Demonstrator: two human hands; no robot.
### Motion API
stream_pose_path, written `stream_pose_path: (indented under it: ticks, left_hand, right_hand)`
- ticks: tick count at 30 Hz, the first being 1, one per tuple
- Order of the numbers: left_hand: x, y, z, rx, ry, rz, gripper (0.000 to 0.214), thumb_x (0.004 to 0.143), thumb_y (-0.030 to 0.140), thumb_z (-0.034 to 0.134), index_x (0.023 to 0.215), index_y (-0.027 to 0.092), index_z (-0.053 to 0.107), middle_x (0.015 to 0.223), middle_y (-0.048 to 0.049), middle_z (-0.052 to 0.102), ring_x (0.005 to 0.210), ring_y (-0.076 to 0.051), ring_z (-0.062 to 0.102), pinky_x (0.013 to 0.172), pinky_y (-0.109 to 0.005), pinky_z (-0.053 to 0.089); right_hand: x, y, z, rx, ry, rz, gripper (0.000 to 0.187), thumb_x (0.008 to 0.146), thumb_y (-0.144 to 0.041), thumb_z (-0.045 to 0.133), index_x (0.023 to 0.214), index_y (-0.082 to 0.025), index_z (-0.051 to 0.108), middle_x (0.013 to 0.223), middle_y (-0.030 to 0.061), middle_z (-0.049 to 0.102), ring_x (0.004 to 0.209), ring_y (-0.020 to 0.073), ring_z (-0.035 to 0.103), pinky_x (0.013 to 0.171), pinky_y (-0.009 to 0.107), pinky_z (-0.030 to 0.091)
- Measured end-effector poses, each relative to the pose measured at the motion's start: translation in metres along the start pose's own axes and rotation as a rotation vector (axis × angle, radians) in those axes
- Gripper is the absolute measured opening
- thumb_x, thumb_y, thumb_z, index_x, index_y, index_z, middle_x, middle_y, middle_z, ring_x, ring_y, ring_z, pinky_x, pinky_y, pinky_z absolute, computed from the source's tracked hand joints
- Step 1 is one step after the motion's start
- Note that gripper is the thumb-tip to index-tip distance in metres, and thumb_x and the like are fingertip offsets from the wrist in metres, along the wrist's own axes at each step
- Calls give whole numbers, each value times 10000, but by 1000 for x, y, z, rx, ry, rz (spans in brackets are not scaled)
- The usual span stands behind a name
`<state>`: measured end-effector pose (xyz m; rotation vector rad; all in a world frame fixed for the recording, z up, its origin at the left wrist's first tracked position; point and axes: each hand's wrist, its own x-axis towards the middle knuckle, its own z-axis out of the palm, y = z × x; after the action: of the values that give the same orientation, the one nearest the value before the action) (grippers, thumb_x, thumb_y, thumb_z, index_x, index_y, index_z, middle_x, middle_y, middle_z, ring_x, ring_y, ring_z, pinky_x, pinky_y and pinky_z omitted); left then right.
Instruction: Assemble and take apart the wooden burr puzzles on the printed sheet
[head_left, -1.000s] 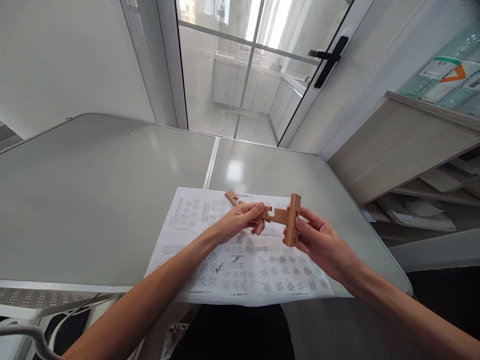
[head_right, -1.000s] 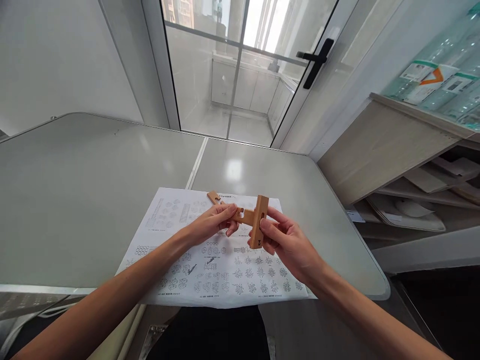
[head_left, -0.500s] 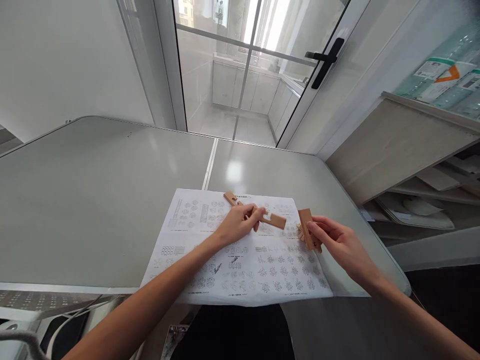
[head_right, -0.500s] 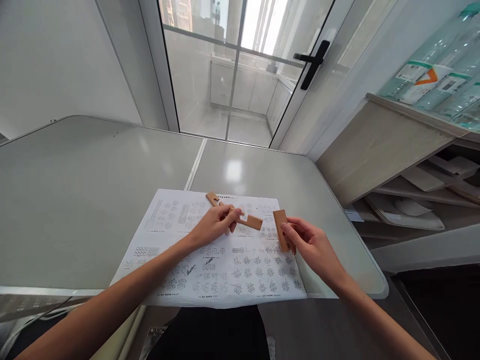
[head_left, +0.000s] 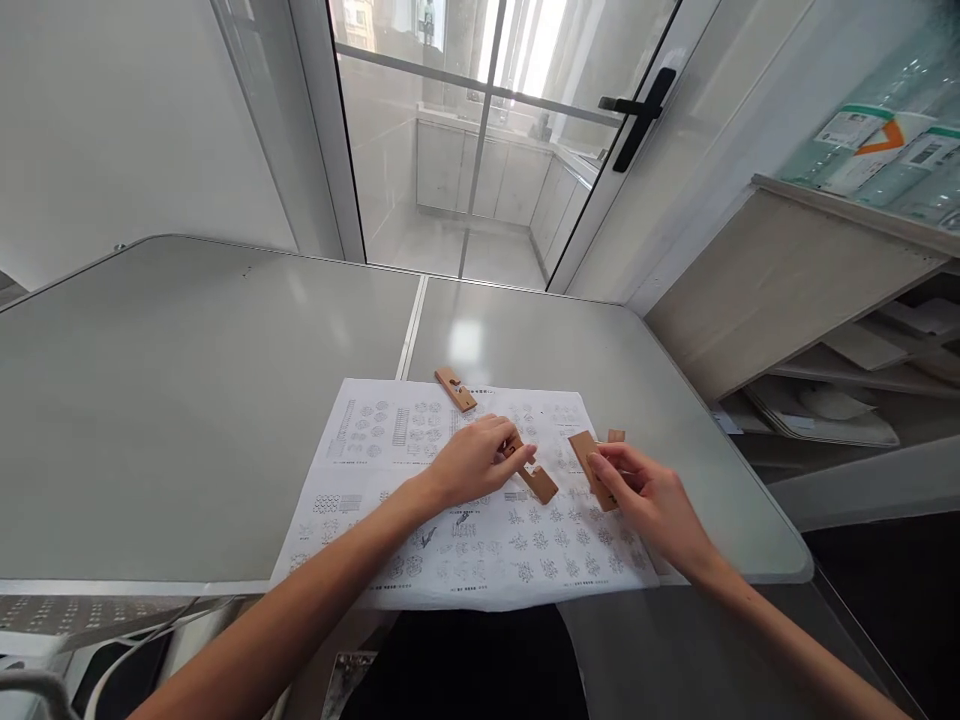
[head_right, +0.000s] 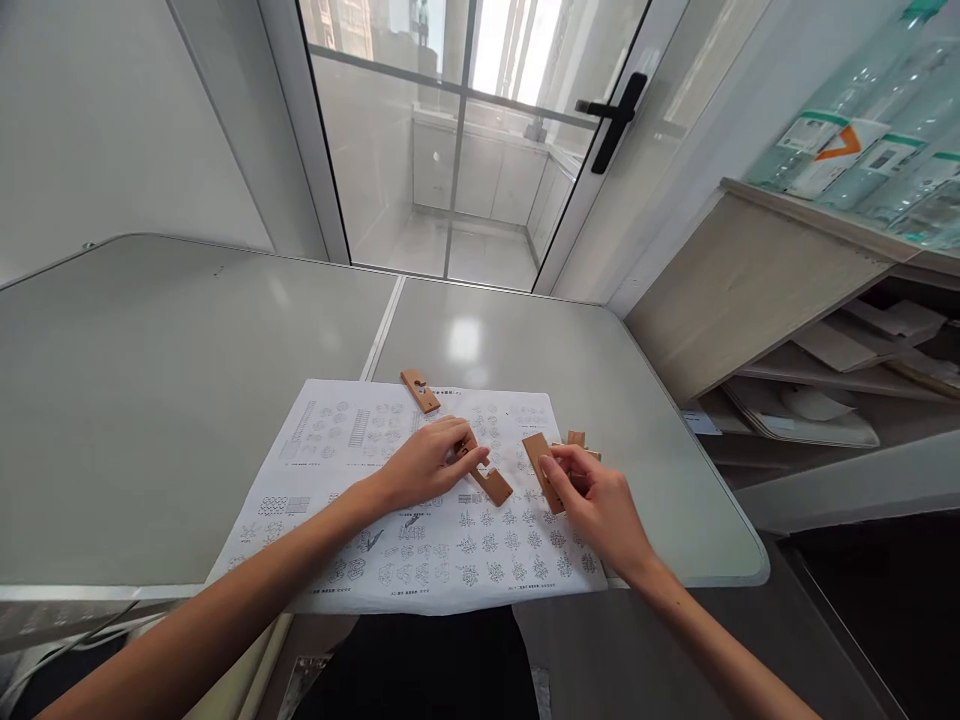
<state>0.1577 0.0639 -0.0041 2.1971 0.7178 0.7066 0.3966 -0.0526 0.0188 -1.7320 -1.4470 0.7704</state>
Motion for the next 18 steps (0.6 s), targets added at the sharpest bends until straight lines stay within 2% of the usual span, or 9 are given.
stream_pose_path:
  ticks: [4, 11, 14, 18]
  left_hand:
    - [0, -3, 2, 51, 29, -53, 321, 1039, 467, 547, 875, 195, 593, 812, -35, 668, 716, -184, 582, 641, -319, 409]
    - [0, -9, 6, 105, 87, -90, 225, 1041, 416, 570, 1004, 195, 576, 887, -60, 720, 824, -227, 666, 735, -352, 482]
    - [-1, -10, 6, 143, 103, -82, 223, 1036, 403, 581, 1083, 185, 578, 924, -70, 721, 862, -243, 683, 774, -375, 510]
    - [-2, -11, 7, 200, 140, -22, 262, 1037, 372, 579, 1214, 180, 556, 1086, -99, 713, 982, -261, 690, 862, -407, 544]
  right_hand:
    - [0, -1, 19, -19, -67, -8, 526, 972, -709, 555, 1057, -211, 700, 818, 61, 712, 623, 219, 663, 529, 316, 488]
    - [5, 1, 43, -71, -137, -46, 518, 1016, -676, 501, 1158, -214, 686, 884, 71, 738, 630, 222, 679, 553, 319, 480]
    - [8, -2, 49, -106, -153, -70, 519, 1039, -661, 459, 1167, -209, 681, 867, 66, 737, 595, 206, 653, 548, 311, 460]
    - [10, -5, 54, -139, -170, -80, 512, 1045, -653, 441, 1135, -210, 682, 865, 61, 747, 617, 213, 669, 571, 304, 448]
